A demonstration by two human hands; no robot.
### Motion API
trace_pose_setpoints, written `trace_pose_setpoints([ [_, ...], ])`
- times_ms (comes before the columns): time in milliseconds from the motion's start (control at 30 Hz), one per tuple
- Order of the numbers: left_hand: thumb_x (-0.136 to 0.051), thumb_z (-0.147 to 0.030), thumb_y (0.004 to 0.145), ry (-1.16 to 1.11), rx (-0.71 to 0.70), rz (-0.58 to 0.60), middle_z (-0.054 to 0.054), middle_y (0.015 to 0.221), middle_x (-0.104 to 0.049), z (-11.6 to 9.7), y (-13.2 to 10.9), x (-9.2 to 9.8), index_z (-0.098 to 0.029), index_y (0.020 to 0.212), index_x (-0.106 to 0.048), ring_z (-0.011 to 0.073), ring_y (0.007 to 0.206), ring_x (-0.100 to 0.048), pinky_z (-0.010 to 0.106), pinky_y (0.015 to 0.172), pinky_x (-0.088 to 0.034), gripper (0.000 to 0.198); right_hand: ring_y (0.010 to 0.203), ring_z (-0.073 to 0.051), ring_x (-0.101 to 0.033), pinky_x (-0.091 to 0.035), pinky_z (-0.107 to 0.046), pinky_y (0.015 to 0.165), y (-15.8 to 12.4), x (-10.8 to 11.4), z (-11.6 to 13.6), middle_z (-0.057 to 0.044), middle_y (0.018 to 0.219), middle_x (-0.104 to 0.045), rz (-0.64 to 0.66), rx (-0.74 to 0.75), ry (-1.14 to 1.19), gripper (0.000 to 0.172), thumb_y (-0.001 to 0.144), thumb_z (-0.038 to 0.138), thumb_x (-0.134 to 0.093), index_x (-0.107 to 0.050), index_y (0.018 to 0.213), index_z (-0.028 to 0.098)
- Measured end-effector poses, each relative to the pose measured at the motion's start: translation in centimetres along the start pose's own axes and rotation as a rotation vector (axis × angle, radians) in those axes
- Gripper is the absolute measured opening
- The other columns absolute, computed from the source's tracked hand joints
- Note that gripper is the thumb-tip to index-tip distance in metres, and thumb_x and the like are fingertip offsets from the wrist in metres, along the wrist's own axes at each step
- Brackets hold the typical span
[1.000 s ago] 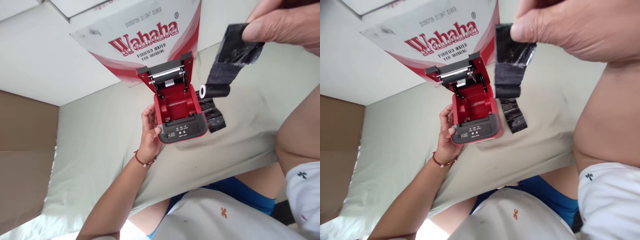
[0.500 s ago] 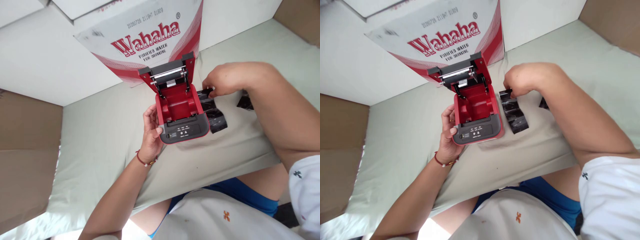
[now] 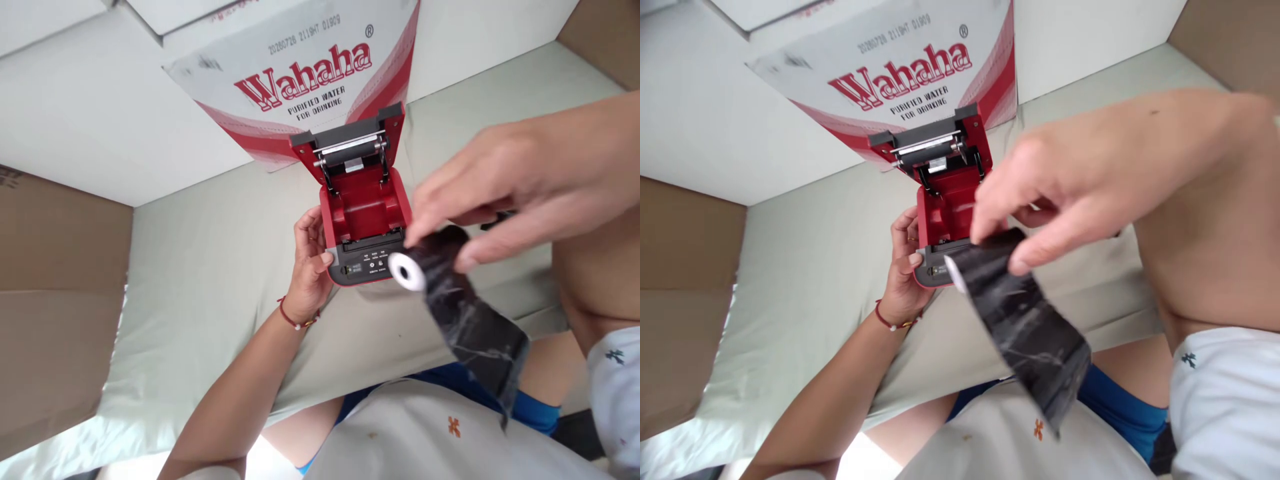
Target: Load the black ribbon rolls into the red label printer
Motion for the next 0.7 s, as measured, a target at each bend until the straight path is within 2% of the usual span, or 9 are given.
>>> trace_pose_setpoints([
  [33, -0.104, -0.066, 0.091, -0.005, 0.011, 0.001, 0.001, 0.176, -0.069, 0.0, 0.0, -0.1, -0.046, 0.159, -0.073, 0.031, 0.164, -0.066, 0.047, 0.138, -0.059, 0.077, 0.073, -0.008, -0.066, -0.043, -0.029, 0.071, 0.6, -0.8, 0.7, 0.006, 0.095, -0.087, 0.06, 0.079, 0.012, 0.022, 0.106, 0.024, -0.095, -0.097, 0.128, 0.026],
  [100, -0.104, -0.064, 0.093, -0.011, 0.023, 0.003, 0.001, 0.176, -0.069, 0.0, 0.0, -0.1, -0.046, 0.159, -0.072, 0.0311, 0.165, -0.066, 0.048, 0.141, -0.056, 0.076, 0.081, -0.013, -0.068, -0.046, -0.032, 0.077, 2.0, -2.2, 1.4, 0.003, 0.098, -0.087, 0.037, 0.147, -0.003, 0.025, 0.113, 0.024, -0.084, -0.094, 0.136, 0.025],
  [167, -0.104, -0.066, 0.092, -0.007, 0.012, 0.001, 0.003, 0.176, -0.069, 0.0, 0.0, -0.1, -0.044, 0.159, -0.072, 0.0326, 0.165, -0.065, 0.05, 0.142, -0.055, 0.077, 0.09, -0.018, -0.072, -0.048, -0.034, 0.085, 3.5, -3.4, 1.5, -0.001, 0.103, -0.087, -0.082, 0.123, -0.081, 0.026, 0.113, 0.026, -0.077, -0.094, 0.133, 0.022],
  [233, -0.105, -0.07, 0.09, 0.002, -0.005, 0.002, 0.004, 0.175, -0.069, 0.1, 0.0, 0.0, -0.043, 0.159, -0.072, 0.0343, 0.165, -0.066, 0.052, 0.142, -0.055, 0.08, 0.099, -0.023, -0.075, -0.049, -0.036, 0.088, 4.7, -4.5, 1.4, -0.006, 0.112, -0.088, -0.146, 0.072, -0.173, 0.03, 0.11, 0.027, -0.074, -0.092, 0.132, 0.021],
  [333, -0.103, -0.071, 0.092, 0.003, -0.017, 0.013, 0.005, 0.175, -0.068, 0.2, 0.2, 0.1, -0.044, 0.16, -0.072, 0.0345, 0.164, -0.066, 0.054, 0.141, -0.055, 0.08, 0.105, -0.03, -0.078, -0.048, -0.038, 0.083, 5.6, -5.8, 0.9, -0.013, 0.123, -0.089, -0.205, -0.071, -0.308, 0.036, 0.106, 0.026, -0.07, -0.09, 0.136, 0.019],
  [400, -0.103, -0.072, 0.092, -0.005, -0.022, 0.024, 0.005, 0.175, -0.067, 0.3, 0.2, 0.1, -0.044, 0.161, -0.072, 0.0346, 0.163, -0.066, 0.055, 0.141, -0.056, 0.08, 0.103, -0.032, -0.078, -0.049, -0.04, 0.079, 5.8, -6.3, 0.4, -0.016, 0.123, -0.089, -0.237, -0.141, -0.36, 0.035, 0.106, 0.028, -0.069, -0.089, 0.134, 0.02],
  [567, -0.104, -0.073, 0.092, -0.01, -0.017, 0.031, 0.006, 0.175, -0.067, 0.3, 0.2, 0.0, -0.044, 0.161, -0.071, 0.0371, 0.167, -0.064, 0.058, 0.143, -0.053, 0.081, 0.102, -0.035, -0.078, -0.055, -0.043, 0.082, 6.0, -7.2, -0.8, -0.016, 0.112, -0.088, -0.31, -0.106, -0.358, 0.031, 0.11, 0.04, -0.073, -0.09, 0.129, 0.025],
  [700, -0.104, -0.073, 0.09, -0.003, -0.015, 0.021, 0.005, 0.176, -0.067, 0.3, 0.2, 0.0, -0.044, 0.161, -0.072, 0.0361, 0.167, -0.064, 0.055, 0.142, -0.055, 0.083, 0.115, -0.037, -0.079, -0.056, -0.043, 0.091, 6.2, -7.4, -0.6, -0.015, 0.123, -0.09, -0.339, -0.12, -0.27, 0.038, 0.114, 0.041, -0.07, -0.088, 0.144, 0.026],
])
Point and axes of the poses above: each hand's wrist, its own y-axis towards the middle knuckle, its own x-axis out of the back of the hand, z = x × y, the point moved 3 cm from there along y, towards the middle knuckle
